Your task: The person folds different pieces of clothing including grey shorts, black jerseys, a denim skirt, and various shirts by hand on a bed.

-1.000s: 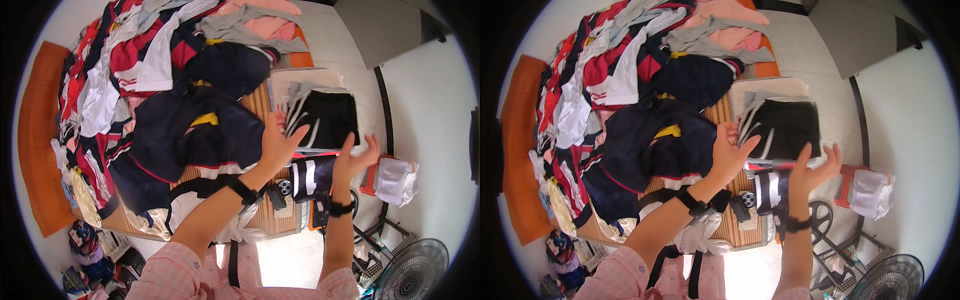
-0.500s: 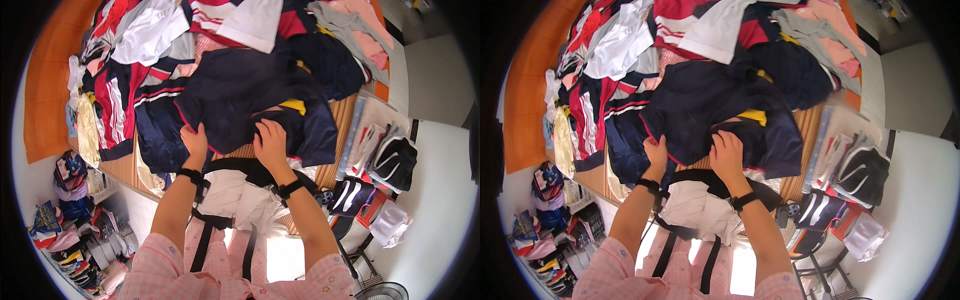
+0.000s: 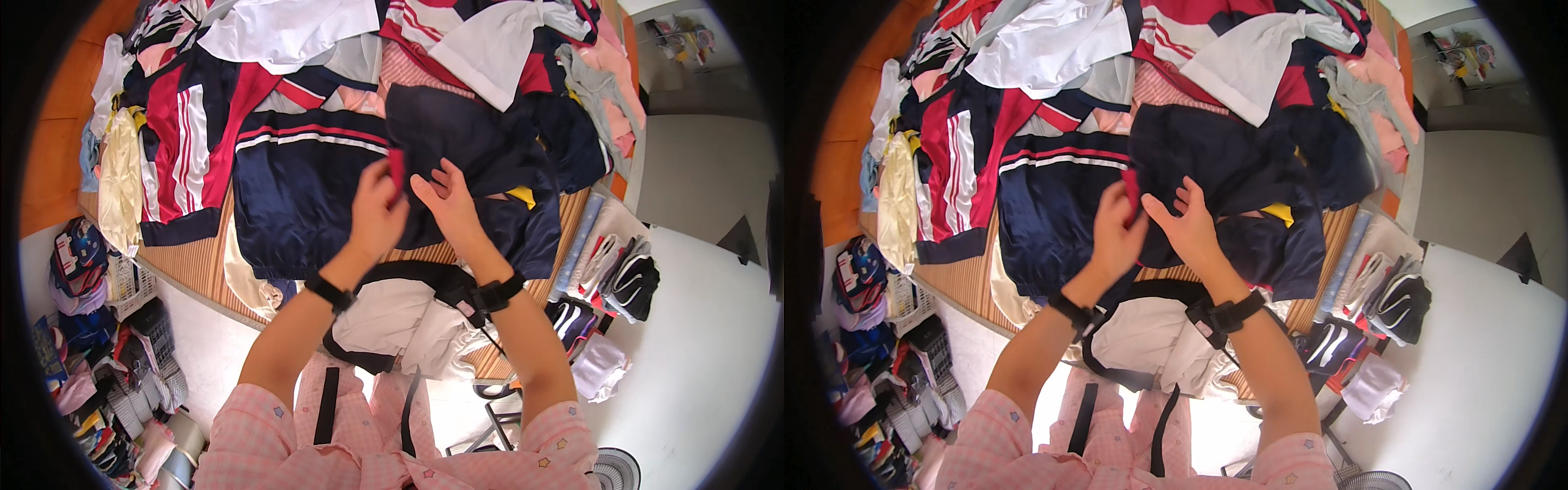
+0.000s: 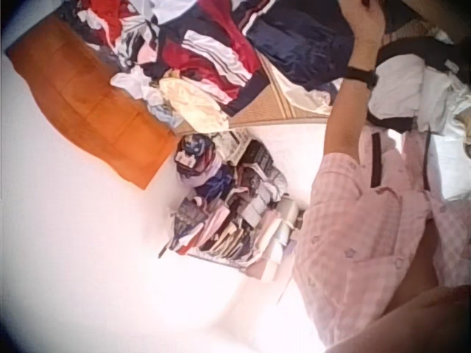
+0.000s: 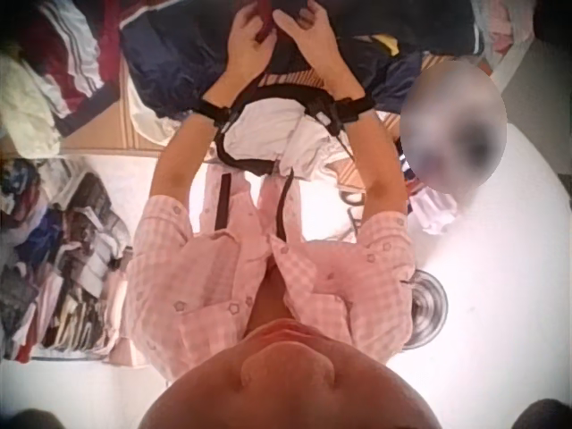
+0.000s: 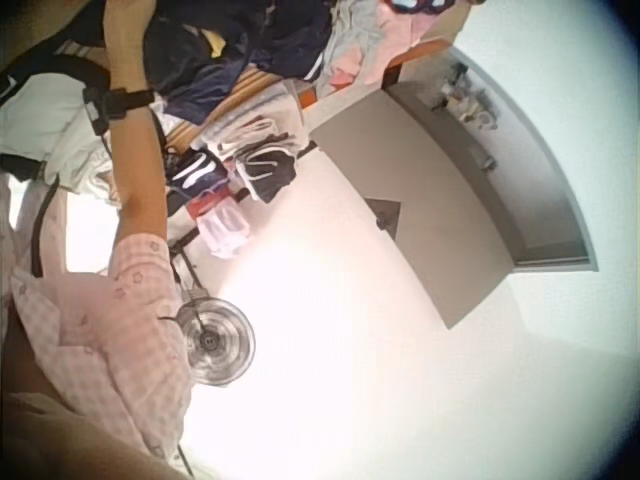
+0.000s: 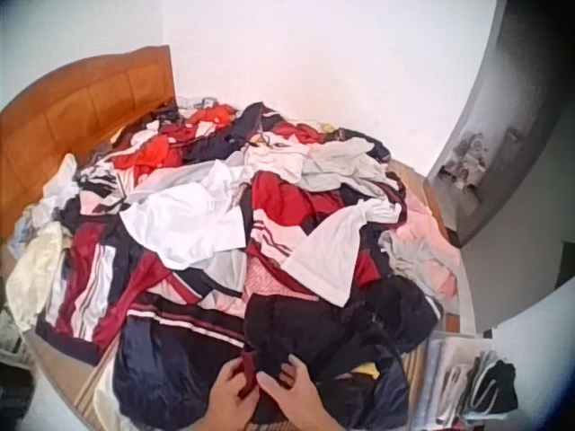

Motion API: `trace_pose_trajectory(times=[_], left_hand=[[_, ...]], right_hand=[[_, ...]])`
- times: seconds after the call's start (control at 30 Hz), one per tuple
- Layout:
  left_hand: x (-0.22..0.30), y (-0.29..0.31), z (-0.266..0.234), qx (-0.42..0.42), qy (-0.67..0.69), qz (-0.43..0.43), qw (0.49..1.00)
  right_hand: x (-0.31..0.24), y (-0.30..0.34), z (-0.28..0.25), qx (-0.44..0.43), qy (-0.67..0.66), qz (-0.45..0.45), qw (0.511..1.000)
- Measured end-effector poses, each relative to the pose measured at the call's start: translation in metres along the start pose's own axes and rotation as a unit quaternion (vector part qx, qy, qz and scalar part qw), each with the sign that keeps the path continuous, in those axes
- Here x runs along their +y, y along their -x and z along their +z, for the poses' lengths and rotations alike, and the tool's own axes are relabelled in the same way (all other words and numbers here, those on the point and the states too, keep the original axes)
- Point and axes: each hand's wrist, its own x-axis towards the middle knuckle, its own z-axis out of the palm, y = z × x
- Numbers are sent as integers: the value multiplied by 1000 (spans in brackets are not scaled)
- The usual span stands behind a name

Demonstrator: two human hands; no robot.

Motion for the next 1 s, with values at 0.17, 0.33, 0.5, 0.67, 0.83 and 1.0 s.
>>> trace_pose_trajectory(times=[0.17,0.33,0.5,0.67,0.83,1.0], left_hand=[[91,12,-27,-196,14,151,969],[101,-3,-78,-71,-36,238,968],[131,-15,-103,-206,-72,318,922],[211,-13,-151,-349,3,309,885],[300,-22,-222,-453,-71,340,821],[344,-4,-222,-452,-204,321,807]], right_hand=[[-83,38,-24,-35,4,25,999],[-136,115,-45,8,145,-29,989],[-210,223,-60,-152,237,38,959],[-254,289,-87,-133,272,56,951],[-268,324,-97,9,270,-19,963],[-227,335,-45,15,518,-412,750]])
